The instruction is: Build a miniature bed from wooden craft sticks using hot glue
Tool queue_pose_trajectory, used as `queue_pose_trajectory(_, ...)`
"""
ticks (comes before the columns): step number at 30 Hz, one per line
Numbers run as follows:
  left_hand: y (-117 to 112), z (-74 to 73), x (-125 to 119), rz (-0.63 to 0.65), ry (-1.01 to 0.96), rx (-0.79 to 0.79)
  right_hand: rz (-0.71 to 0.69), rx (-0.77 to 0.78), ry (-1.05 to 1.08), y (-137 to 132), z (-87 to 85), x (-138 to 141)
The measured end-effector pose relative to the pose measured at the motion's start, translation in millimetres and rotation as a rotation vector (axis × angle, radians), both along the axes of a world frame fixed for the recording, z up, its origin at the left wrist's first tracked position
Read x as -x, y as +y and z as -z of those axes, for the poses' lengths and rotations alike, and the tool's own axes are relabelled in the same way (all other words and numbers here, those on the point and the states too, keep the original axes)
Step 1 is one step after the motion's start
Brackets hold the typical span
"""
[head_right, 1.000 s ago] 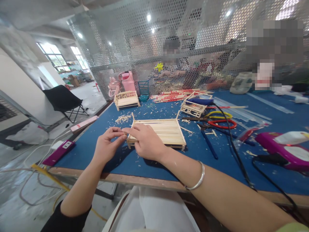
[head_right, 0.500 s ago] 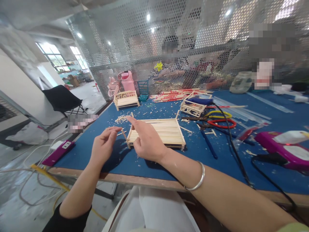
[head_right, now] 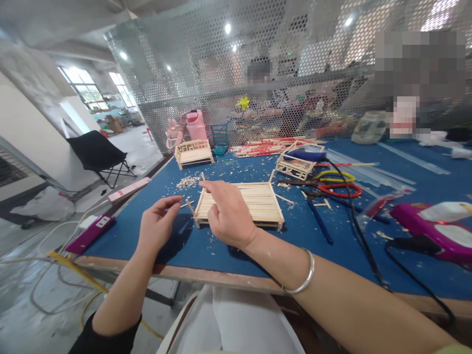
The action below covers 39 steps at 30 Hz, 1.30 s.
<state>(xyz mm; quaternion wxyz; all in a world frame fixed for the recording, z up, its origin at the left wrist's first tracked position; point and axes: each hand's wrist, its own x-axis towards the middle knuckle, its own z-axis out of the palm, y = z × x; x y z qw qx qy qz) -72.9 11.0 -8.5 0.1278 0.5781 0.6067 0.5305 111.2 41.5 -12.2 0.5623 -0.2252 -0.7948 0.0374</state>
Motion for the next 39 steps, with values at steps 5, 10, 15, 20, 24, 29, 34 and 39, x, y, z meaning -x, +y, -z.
queue_pose_trajectory(5,-3.0,-2.4,-4.2,0.115,0.100,-0.084,-0.006,0.006,-0.030,0.8,-0.1,1.2)
queue_pose_trajectory(10,-0.1,-2.8,-7.9,0.163,0.117,-0.061,0.000,0.009,-0.041,1.5,-0.3,1.7)
queue_pose_trajectory(15,2.0,-0.8,-6.2,0.177,0.126,-0.057,-0.022,0.022,-0.087,3.8,1.1,2.9)
queue_pose_trajectory(20,1.7,-0.4,-5.3,0.175,0.149,-0.063,-0.047,0.052,-0.210,6.7,4.4,5.0)
queue_pose_trajectory(24,1.9,-0.7,-5.6,0.175,0.155,-0.065,-0.073,0.057,-0.261,8.0,5.2,5.5)
queue_pose_trajectory(29,2.2,0.7,-5.4,0.179,0.154,-0.075,-0.090,0.078,-0.262,8.0,4.4,5.6)
queue_pose_trajectory(34,1.0,2.3,-4.0,0.144,0.068,-0.078,-0.093,0.072,-0.255,8.4,4.3,4.9)
queue_pose_trajectory(39,0.4,3.0,-1.9,0.024,0.001,-0.064,-0.089,0.093,-0.267,8.6,4.6,4.5)
